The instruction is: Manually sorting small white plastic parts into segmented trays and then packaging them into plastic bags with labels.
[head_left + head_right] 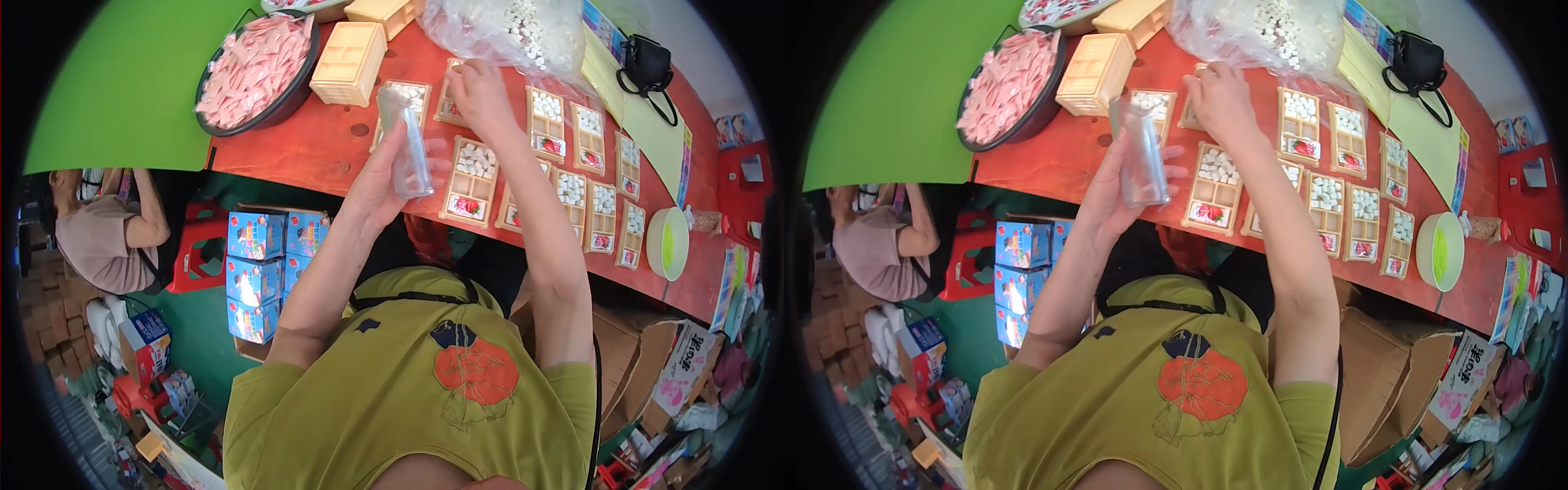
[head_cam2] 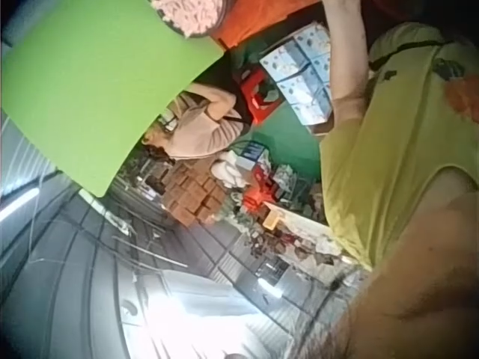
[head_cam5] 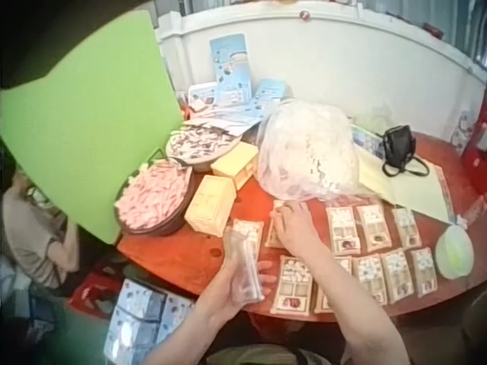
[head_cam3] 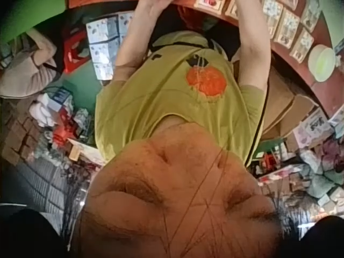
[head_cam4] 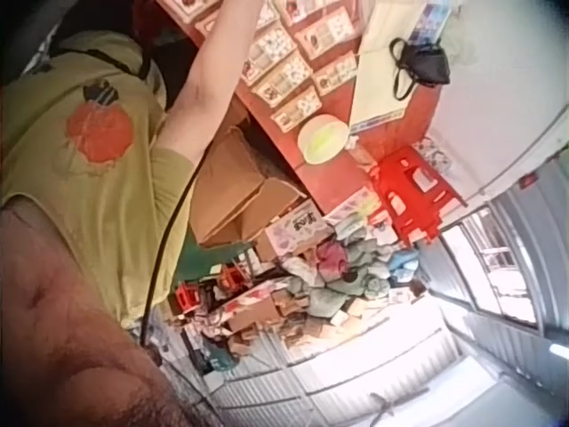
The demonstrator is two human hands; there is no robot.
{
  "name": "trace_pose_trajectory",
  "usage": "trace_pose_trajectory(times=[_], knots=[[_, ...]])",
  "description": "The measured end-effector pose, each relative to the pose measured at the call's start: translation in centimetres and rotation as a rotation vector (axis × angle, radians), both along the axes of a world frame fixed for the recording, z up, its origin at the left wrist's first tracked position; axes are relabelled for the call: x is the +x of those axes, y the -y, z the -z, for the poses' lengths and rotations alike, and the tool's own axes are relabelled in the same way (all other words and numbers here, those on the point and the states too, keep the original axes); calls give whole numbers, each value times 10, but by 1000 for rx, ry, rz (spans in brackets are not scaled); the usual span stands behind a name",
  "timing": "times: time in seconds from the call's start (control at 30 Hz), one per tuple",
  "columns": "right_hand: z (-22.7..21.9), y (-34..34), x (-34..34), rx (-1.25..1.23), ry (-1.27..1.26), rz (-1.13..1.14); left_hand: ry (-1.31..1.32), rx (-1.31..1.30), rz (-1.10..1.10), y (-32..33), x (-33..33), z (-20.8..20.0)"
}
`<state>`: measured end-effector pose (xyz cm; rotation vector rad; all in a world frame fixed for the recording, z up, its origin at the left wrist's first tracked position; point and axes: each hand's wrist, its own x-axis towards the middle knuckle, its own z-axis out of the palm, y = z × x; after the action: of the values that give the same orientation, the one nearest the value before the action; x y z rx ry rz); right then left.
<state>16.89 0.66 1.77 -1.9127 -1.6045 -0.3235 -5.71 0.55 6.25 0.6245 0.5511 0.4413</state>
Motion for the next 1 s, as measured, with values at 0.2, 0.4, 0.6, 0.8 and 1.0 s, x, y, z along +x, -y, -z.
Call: trace_pose_trajectory(times=[0.2,0.4,0.6,0.8,1.0], knots=[[-87,99,-77,-478,-1417,-356,87,-7,42,11,-2,6],[-57,123,-83,-447,-1868,-412,103,104,208,15,5,22],[-49,139,-91,-361,-1985,-433,56,157,305,16,1,25],[-51,149,-105,-253,-1935,-321,131,78,178,28,6,19],[-44,152,-104,-300,-1966,-358,151,95,253,26,0,25]])
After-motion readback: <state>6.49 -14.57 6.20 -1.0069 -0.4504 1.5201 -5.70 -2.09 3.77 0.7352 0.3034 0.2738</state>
